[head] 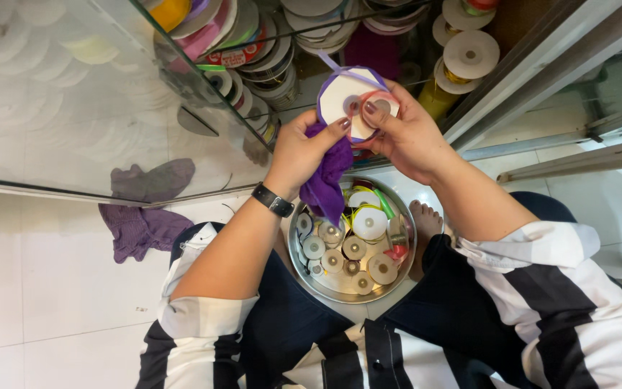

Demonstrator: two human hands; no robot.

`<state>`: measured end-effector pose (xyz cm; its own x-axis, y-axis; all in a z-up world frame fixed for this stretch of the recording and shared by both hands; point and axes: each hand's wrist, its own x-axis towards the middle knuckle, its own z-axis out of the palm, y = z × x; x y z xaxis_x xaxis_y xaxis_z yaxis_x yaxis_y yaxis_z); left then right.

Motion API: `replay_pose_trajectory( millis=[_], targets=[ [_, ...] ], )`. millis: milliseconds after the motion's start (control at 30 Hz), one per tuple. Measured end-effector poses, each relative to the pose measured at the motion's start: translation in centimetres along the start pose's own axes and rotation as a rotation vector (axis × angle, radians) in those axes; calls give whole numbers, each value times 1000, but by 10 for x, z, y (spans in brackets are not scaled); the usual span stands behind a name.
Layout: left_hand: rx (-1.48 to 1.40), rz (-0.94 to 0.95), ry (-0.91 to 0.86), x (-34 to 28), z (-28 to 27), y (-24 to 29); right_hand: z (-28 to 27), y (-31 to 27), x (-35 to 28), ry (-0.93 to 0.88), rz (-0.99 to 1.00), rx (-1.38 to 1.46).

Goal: The person sits on the floor in front of a glass cabinet and wipes various spools of ribbon with a purple cloth. They pick up spools from a metal tray, clean them, and place them back into the cabinet or the tray.

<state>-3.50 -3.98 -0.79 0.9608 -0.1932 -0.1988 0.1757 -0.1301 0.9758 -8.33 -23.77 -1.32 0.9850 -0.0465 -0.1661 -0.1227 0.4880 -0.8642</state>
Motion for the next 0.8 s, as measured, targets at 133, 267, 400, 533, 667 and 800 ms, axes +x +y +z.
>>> replay_pose_trajectory(
  millis=[133, 267, 400, 533, 667, 800],
  targets=[
    [-13, 30, -2, -3, -1, 3, 2, -13, -4, 40, 40, 73],
    [45, 52, -8, -3, -7, 7, -8, -10, 5, 96, 133, 168],
    [-32, 98, 42, 0, -7, 2, -11, -7, 7, 104, 123, 167],
    [177, 234, 94, 0, -11, 5, -9, -4, 8, 125, 75, 152],
    [116, 137, 156, 0, -13, 13, -6, -14, 8, 264, -34, 153],
    [-490, 92, 171, 22, -14, 3, -13, -25, 13, 349, -123, 242]
  ],
)
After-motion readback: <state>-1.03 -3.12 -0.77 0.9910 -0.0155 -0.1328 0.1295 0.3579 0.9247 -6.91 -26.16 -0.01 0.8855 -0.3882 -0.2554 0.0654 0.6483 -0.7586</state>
